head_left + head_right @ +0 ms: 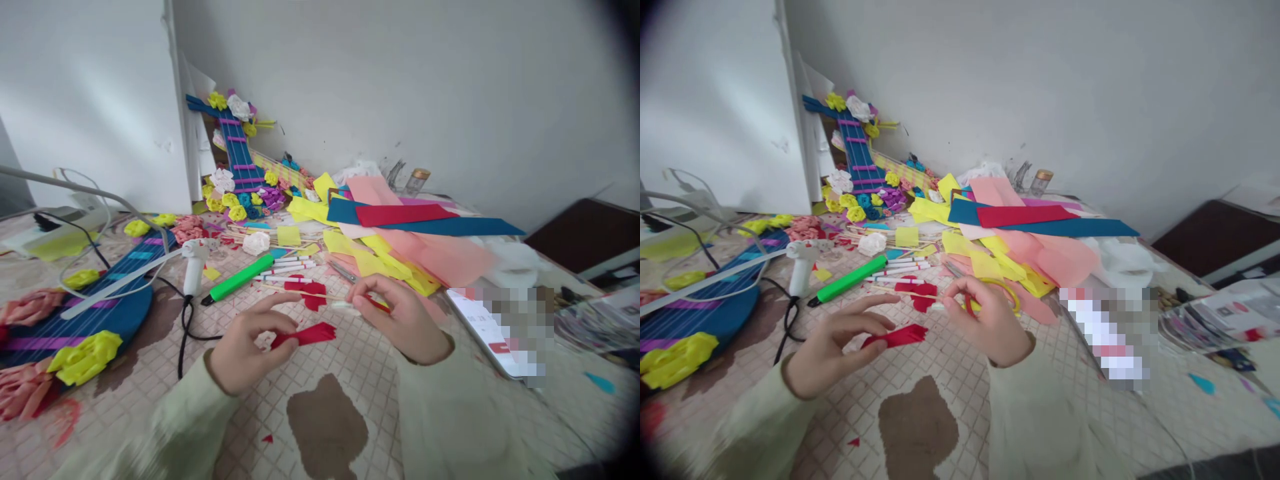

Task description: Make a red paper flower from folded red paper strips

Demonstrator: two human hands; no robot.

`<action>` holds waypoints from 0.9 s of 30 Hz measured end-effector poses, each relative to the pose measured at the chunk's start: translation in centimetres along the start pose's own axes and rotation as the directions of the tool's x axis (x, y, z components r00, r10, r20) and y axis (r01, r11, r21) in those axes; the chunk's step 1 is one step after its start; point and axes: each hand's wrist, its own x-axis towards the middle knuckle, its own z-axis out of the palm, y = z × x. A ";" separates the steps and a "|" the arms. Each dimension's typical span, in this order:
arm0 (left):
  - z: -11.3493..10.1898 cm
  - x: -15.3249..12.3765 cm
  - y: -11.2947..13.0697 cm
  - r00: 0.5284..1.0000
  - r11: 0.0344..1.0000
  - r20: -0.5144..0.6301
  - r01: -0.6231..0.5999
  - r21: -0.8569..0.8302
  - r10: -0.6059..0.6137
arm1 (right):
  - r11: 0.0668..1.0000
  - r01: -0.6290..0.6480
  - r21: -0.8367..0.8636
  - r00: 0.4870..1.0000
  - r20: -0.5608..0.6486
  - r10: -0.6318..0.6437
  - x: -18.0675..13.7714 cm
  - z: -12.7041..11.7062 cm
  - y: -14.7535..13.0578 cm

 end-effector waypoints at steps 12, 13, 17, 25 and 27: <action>-1.7 0.9 -1.9 0.915 0.891 -0.082 0.359 -0.280 -0.394 | 0.931 0.238 -0.276 0.905 0.411 -0.109 0.8 0.0 -3.1; -1.8 1.0 -1.9 0.911 0.886 -0.081 0.368 -0.280 -0.404 | 0.927 0.258 -0.271 0.886 0.448 -0.116 0.9 0.1 -3.6; -2.2 1.3 -1.5 0.905 0.866 -0.053 0.386 -0.318 -0.423 | 0.910 0.310 -0.274 0.844 0.520 -0.130 1.3 0.9 -5.3; -2.7 1.4 -0.1 0.934 0.862 0.052 0.347 -0.368 -0.354 | 0.889 0.319 -0.329 0.844 0.525 -0.108 1.9 2.0 -7.7; -3.0 1.7 0.4 0.934 0.865 0.063 0.350 -0.360 -0.352 | 0.882 0.325 -0.341 0.859 0.496 -0.125 1.9 1.7 -8.1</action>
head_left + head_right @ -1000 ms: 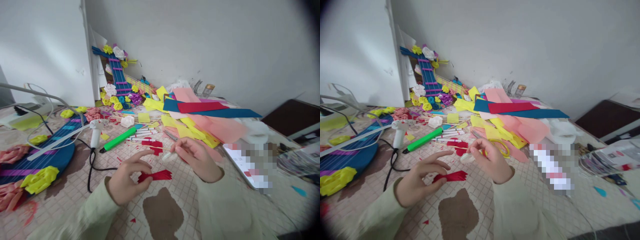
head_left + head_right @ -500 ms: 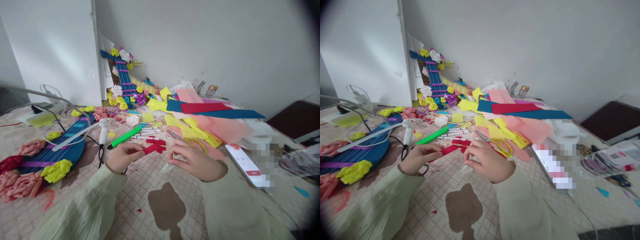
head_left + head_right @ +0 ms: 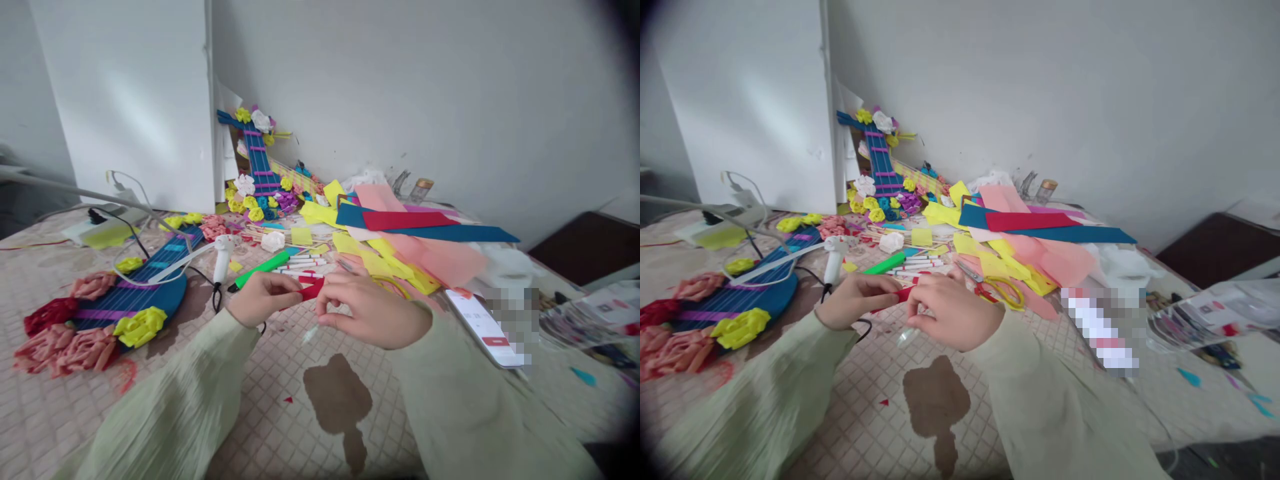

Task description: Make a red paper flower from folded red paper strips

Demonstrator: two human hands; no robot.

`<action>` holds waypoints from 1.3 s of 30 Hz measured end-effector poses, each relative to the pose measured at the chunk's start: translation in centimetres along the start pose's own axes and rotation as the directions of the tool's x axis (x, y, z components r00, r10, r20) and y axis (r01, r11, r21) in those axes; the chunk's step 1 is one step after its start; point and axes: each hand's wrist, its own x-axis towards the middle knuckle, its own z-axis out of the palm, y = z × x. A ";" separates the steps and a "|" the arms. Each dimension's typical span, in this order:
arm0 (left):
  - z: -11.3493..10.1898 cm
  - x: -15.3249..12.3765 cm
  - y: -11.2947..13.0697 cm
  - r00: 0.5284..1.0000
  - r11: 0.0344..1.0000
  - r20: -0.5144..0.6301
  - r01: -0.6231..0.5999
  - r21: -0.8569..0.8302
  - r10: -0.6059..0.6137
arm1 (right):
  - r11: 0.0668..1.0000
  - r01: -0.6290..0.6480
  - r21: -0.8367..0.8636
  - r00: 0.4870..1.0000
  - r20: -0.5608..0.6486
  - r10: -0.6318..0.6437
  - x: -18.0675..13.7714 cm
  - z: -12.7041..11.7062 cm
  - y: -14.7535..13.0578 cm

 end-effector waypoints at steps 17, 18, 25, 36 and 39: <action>-0.9 4.4 4.5 0.980 0.939 0.199 -0.081 0.334 0.013 | 0.997 -0.058 0.048 0.998 -0.015 0.059 -0.8 -6.1 0.5; -0.9 4.5 4.7 0.977 0.938 0.211 -0.083 0.336 0.011 | 0.997 -0.063 0.043 0.998 -0.008 0.064 -0.7 -6.3 0.5; -0.7 5.2 6.1 0.965 0.935 0.261 -0.107 0.339 0.016 | 0.994 -0.104 0.025 0.994 0.025 0.103 -0.1 -7.4 0.7; 0.1 5.5 8.0 0.943 0.886 0.324 -0.217 0.409 0.081 | 0.995 -0.092 0.037 0.995 -0.035 0.094 0.5 -8.2 1.7; 0.1 5.6 8.2 0.942 0.880 0.325 -0.222 0.419 0.083 | 0.994 -0.098 0.038 0.994 -0.036 0.099 0.7 -8.3 2.0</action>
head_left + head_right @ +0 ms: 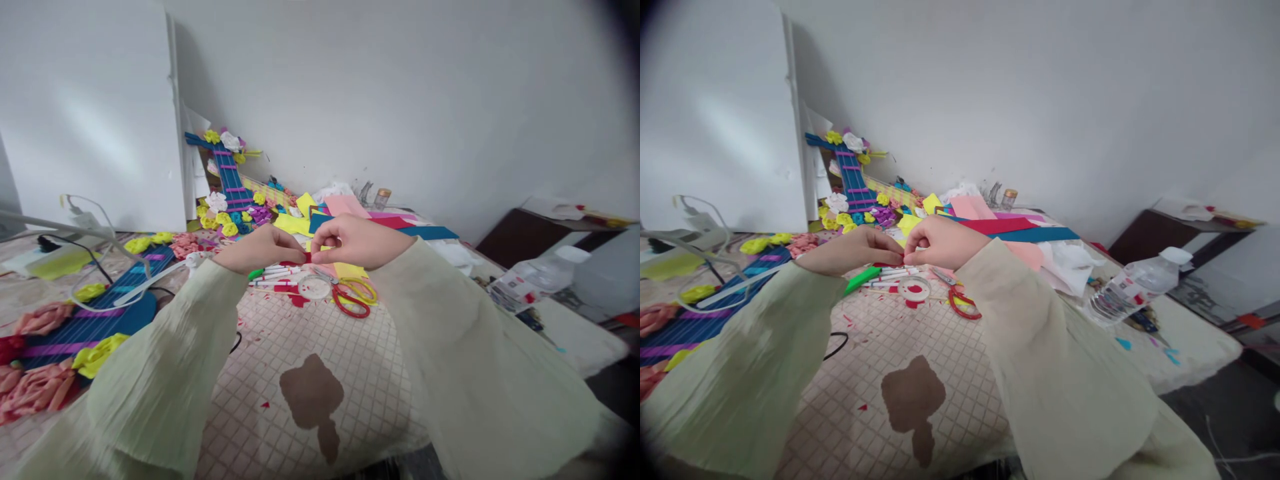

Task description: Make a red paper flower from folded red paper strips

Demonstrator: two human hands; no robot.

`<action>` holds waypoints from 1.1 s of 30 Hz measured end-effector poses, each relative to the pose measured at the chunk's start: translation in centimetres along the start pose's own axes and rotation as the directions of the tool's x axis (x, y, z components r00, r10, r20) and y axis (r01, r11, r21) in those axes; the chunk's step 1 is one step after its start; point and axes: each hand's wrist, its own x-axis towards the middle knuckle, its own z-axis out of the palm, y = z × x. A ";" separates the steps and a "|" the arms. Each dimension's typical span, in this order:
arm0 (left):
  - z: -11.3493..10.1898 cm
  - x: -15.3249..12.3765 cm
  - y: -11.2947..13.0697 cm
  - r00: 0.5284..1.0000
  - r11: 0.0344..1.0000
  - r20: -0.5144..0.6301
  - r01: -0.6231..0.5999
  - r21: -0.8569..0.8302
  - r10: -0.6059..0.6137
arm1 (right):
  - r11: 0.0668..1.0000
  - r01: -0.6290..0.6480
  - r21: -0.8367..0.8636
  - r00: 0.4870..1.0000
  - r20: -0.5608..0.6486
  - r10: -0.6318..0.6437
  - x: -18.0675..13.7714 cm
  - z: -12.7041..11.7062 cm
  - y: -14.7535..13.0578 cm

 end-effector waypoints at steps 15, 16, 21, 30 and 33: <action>0.1 -0.1 0.3 1.000 0.999 -0.019 0.006 0.041 -0.006 | 0.998 -0.055 0.003 0.998 -0.003 0.055 0.3 0.0 -0.1; 0.1 -0.1 0.3 1.000 0.999 -0.019 0.007 0.042 -0.007 | 0.999 -0.053 0.009 0.999 -0.001 0.053 0.4 0.0 -0.1; 0.0 -0.1 0.5 1.000 0.998 -0.004 0.009 0.057 -0.008 | 0.998 -0.060 0.033 0.998 0.019 0.060 0.4 0.0 -0.2; 0.1 -0.1 0.4 1.000 0.999 0.002 -0.028 0.028 0.028 | 0.995 -0.087 0.041 0.996 0.008 0.087 0.5 0.1 -0.1; 0.1 0.0 0.4 0.999 0.999 0.003 -0.033 0.027 0.033 | 0.995 -0.090 0.045 0.996 0.008 0.090 0.5 0.1 -0.1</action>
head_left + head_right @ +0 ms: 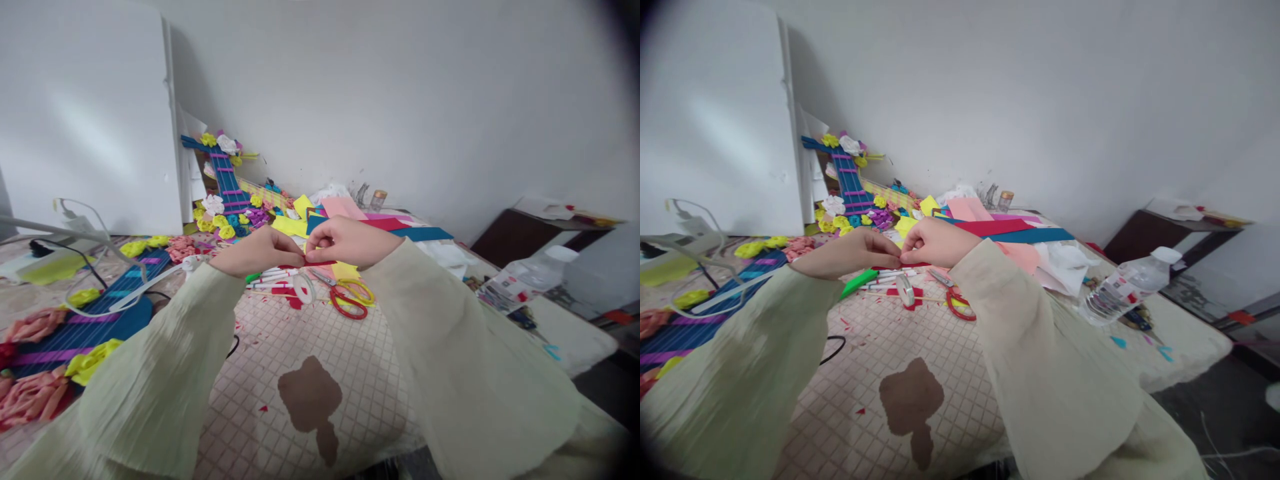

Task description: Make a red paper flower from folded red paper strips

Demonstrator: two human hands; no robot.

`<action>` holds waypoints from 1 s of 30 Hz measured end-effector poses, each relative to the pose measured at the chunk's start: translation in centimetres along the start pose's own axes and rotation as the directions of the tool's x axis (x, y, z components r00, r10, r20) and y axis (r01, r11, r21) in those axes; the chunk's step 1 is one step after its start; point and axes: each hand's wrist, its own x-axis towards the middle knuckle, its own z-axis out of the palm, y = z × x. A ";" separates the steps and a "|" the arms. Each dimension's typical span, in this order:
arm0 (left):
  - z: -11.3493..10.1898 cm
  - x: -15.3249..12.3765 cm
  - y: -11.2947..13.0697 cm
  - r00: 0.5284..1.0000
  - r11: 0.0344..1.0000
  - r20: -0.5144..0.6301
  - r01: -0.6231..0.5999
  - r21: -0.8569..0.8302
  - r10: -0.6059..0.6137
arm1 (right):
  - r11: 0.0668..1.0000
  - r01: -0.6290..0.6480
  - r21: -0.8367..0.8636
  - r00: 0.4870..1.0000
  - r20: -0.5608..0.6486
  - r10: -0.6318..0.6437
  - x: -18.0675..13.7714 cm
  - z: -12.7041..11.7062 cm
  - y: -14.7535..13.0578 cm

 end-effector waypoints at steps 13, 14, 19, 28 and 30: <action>-0.2 -0.2 0.3 0.999 0.999 0.028 -0.024 0.030 0.024 | 0.999 -0.040 0.003 0.999 0.006 0.040 -0.1 0.2 -0.1; -0.3 -0.2 0.4 0.999 0.999 0.037 -0.020 0.033 0.019 | 0.999 -0.037 0.000 0.999 0.007 0.037 -0.1 0.2 -0.1; -0.5 -0.3 0.7 0.998 0.999 0.055 0.007 0.045 -0.009 | 1.000 -0.010 -0.018 1.000 -0.004 0.010 -0.1 0.3 -0.1; -0.5 -0.5 0.8 0.997 0.999 0.077 -0.010 0.032 0.008 | 1.000 -0.030 0.003 1.000 -0.008 0.030 -0.2 0.5 -0.3; -0.5 -0.5 0.7 0.997 1.000 0.070 -0.016 0.025 0.014 | 1.000 -0.018 0.010 0.999 -0.026 0.018 -0.2 0.6 -0.2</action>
